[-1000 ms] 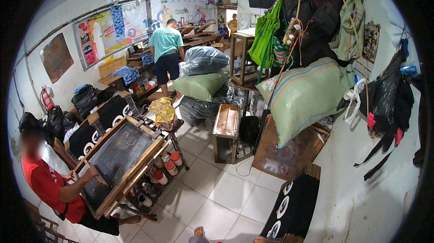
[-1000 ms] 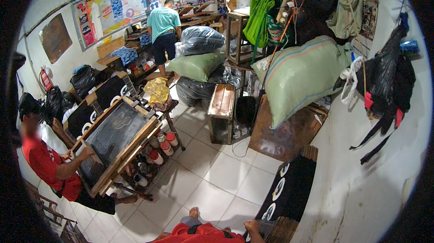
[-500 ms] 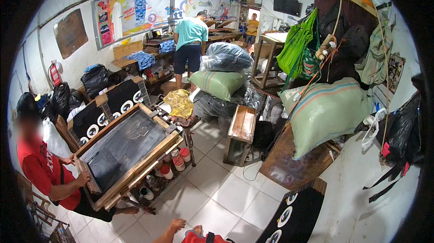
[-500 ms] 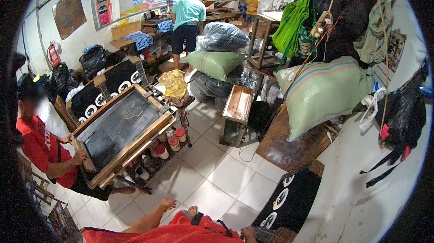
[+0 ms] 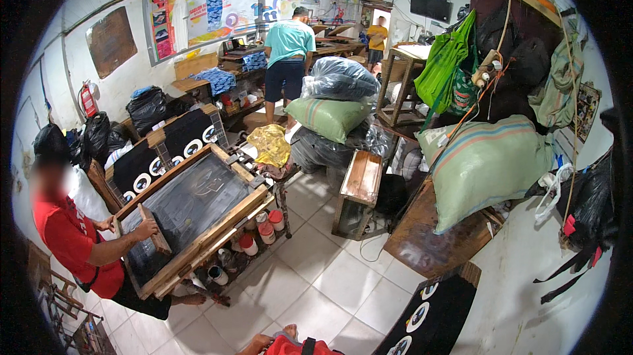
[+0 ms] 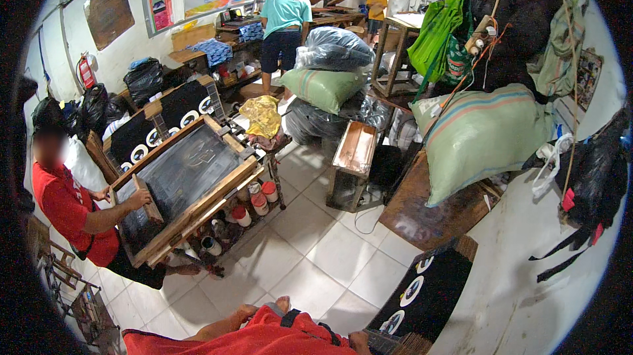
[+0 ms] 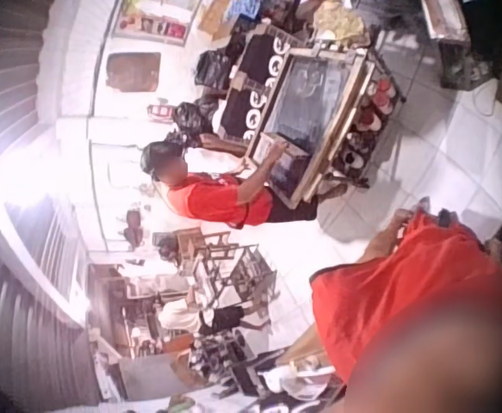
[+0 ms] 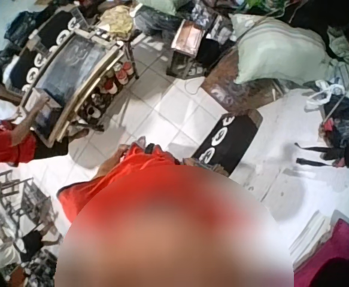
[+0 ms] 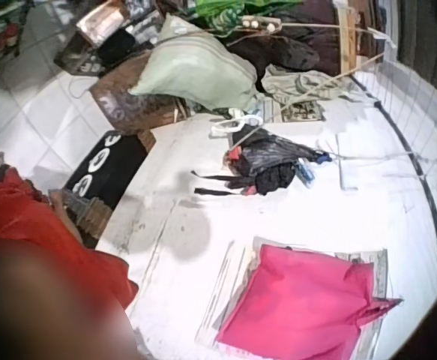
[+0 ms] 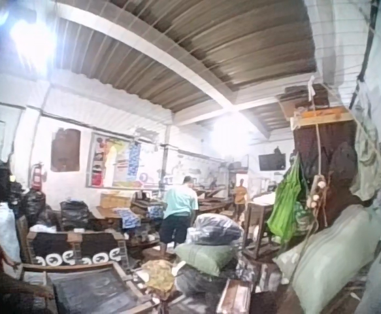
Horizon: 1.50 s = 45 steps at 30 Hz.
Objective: The person repeatedly lifts a screen-printing frame to reveal printed fabric, then carries the fabric to a nearby stack and places it on top. This cycle repeats throughout the clip.
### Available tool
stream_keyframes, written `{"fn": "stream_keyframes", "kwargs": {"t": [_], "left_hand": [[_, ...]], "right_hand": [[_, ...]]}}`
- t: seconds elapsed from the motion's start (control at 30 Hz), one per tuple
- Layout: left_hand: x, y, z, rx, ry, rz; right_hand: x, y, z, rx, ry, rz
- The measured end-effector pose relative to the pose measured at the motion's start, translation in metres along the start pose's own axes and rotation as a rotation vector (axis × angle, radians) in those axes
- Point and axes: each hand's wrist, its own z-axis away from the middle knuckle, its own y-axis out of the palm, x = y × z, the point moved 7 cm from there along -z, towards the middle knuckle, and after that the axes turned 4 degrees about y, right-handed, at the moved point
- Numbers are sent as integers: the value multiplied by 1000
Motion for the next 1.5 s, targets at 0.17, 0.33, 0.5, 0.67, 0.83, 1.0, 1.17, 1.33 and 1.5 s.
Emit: {"fn": "stream_keyframes", "kwargs": {"t": [0.17,0.33,0.5,0.67,0.83,1.0,1.17,1.33,1.5], "left_hand": [[21,11,10,-14,94,-89],[18,21,23,-65,164,-125],[11,24,38,-205,9,4],[-1,33,57,-172,152,-110],[7,37,43,-111,505,-860],[55,25,-16,-106,346,-660],[37,29,-11,-79,482,-974],[9,18,43,-128,115,-186],[6,17,49,-180,196,-162]], "right_hand": [[-40,27,-15,104,-28,131],[-64,44,-26,154,-153,309],[-46,12,-23,275,39,-636],[-16,-34,14,117,382,-845],[4,-41,21,231,191,-387],[-24,-12,18,205,449,-633],[-28,5,-5,249,122,30],[-34,21,-26,136,-88,212],[-40,17,-26,127,91,21]]}}
